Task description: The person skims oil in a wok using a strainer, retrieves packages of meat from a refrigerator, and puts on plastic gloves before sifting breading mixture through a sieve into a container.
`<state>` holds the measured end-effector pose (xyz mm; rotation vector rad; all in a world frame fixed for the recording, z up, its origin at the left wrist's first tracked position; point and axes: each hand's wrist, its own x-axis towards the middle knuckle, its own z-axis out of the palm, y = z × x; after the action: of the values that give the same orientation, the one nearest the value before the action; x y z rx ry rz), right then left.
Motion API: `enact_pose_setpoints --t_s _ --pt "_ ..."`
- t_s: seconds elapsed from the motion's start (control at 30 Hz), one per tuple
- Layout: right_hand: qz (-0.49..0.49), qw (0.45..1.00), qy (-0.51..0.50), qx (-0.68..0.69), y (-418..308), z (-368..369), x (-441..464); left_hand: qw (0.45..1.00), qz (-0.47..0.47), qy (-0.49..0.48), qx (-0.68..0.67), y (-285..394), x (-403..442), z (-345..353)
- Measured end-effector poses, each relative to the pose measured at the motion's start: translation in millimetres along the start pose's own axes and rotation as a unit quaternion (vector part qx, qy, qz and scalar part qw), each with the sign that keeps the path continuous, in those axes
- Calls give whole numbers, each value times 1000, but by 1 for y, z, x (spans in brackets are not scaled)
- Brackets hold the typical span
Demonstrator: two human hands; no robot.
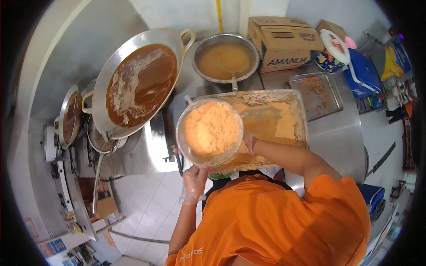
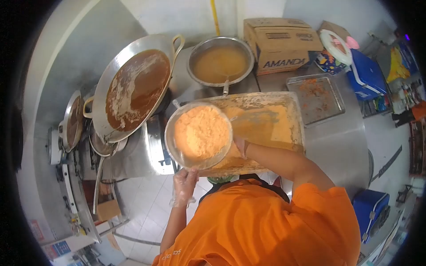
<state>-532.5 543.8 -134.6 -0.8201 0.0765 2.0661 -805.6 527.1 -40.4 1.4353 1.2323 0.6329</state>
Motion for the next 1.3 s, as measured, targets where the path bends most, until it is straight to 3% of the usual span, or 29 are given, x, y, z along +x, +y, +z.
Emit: enact_pose_setpoints --t_s 0.07,0.13,0.23,0.37,0.43,0.47,0.5,0.53,0.63,0.67,0.73,0.8,0.83,0.97,1.03,1.07,1.17,1.23,1.3 --pt "-30 999 14 -1 -12 -18 -17 995 -96 18 29 19 -9 -6" --pt "-86 995 47 12 -22 -62 -29 995 -97 3 26 28 -7 -7" --pt "-158 983 89 21 -32 -54 -73 994 -89 -28 60 9 11 -9" --pt "-188 976 107 38 -36 -34 -82 970 -74 -93 210 22 29 12" --pt "-213 933 291 -13 -23 21 -78 969 -66 -144 188 11 38 28" --pt "-212 933 290 -11 -15 27 -68 954 -74 -164 238 24 40 37" --pt "-231 870 388 -196 -7 30 -57 954 -75 -164 241 25 41 44" --pt "-240 766 467 -371 -4 31 -52 959 -101 -179 196 20 46 52" --pt "-313 788 372 -378 -5 50 -97 967 -126 -193 107 -5 53 59" --pt "-313 788 371 -379 -12 50 -115 972 -121 -194 60 -14 55 60" --pt "-347 734 375 -448 -33 40 -148 971 -141 -190 35 -27 59 54" --pt "-337 762 395 -388 -47 -6 -141 965 -175 -186 -51 -22 54 50" --pt "-327 784 415 -326 -51 -21 -136 965 -177 -185 -48 -13 51 46" --pt "-285 799 389 -359 -59 -21 -141 966 -163 -202 -5 3 44 36" --pt "-239 665 519 -481 -50 -18 -145 963 -170 -200 -67 1 42 32" --pt "-244 663 524 -475 -46 -22 -143 963 -164 -206 -63 2 41 33" --pt "-353 698 454 -427 -31 -61 -108 967 -137 -200 -72 6 40 36" --pt "-518 769 369 -74 -22 -89 -89 966 -142 -201 -82 1 44 35" --pt "-499 747 425 -108 -6 -56 -99 972 -118 -191 -70 -4 44 37"
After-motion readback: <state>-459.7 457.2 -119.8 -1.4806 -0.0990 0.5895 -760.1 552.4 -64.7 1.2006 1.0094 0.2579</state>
